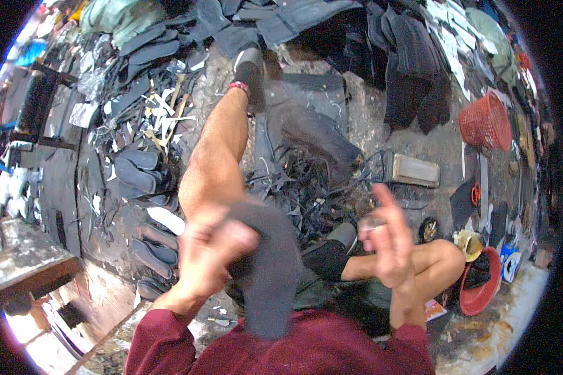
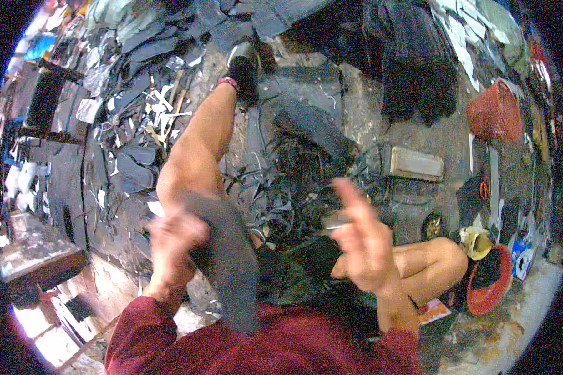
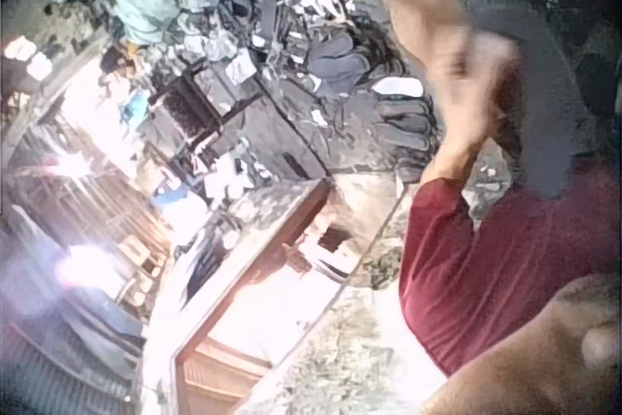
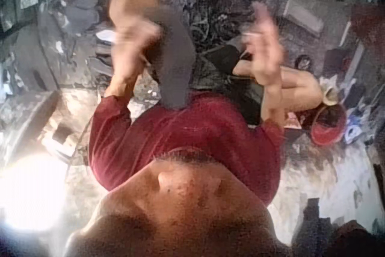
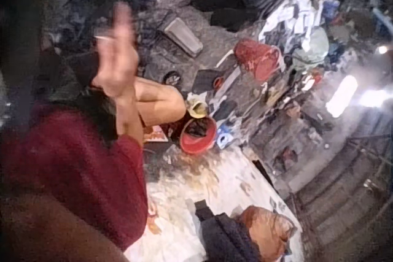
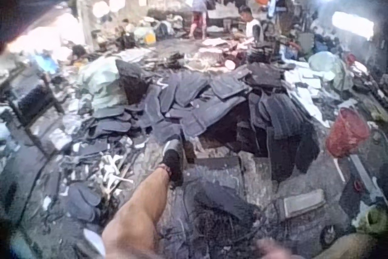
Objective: The person sits on the floor and uses a curved knife to trim and shape black rubber shoe soles. They repeatedly pick up soles, cut along the edges, and place the trimmed pieces aside.
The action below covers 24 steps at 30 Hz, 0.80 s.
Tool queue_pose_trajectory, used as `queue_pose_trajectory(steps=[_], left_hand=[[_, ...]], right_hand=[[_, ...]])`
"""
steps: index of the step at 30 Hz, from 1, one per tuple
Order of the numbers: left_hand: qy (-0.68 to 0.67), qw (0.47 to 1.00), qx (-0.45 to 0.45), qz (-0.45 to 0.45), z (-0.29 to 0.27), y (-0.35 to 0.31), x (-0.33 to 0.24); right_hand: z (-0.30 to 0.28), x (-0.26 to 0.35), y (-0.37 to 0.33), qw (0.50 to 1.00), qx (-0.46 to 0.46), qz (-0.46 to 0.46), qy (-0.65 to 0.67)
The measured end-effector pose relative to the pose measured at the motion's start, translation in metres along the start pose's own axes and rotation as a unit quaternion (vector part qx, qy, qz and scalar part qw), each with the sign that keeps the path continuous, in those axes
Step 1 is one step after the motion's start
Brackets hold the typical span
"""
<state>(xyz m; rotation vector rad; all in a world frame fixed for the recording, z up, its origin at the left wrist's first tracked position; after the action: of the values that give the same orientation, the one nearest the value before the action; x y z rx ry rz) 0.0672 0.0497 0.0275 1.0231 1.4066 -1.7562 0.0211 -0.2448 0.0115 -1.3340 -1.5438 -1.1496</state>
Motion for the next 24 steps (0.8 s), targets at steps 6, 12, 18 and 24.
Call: queue_pose_trajectory(steps=[6, 12, 18, 24], left_hand=[[-0.277, 0.945, -0.166, 0.055, 0.049, 0.019, -0.01], [-0.446, 0.889, -0.061, -0.087, 0.103, 0.006, 0.001], [-0.459, 0.881, -0.065, -0.092, 0.112, 0.005, 0.018], [-0.459, 0.881, -0.074, -0.091, 0.11, 0.005, 0.018]], right_hand=[[0.0, -0.029, -0.096, 0.979, -0.194, 0.058, 0.01], [0.016, -0.018, -0.124, 0.975, -0.127, -0.076, -0.165], [0.013, -0.032, -0.145, 0.976, -0.128, -0.073, -0.162], [0.019, -0.038, -0.155, 0.975, -0.121, -0.078, -0.171]])
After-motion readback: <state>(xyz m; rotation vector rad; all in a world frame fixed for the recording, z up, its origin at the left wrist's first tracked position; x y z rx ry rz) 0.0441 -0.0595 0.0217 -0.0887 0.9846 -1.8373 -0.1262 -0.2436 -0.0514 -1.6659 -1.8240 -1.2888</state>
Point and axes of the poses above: each hand's wrist, its own y-axis towards the middle knuckle, its own z-axis out of the palm, x = y × z, the point moved 3 cm from there along y, towards the middle knuckle, and after that the axes turned 8 degrees about -z, right-handed, at the moved point
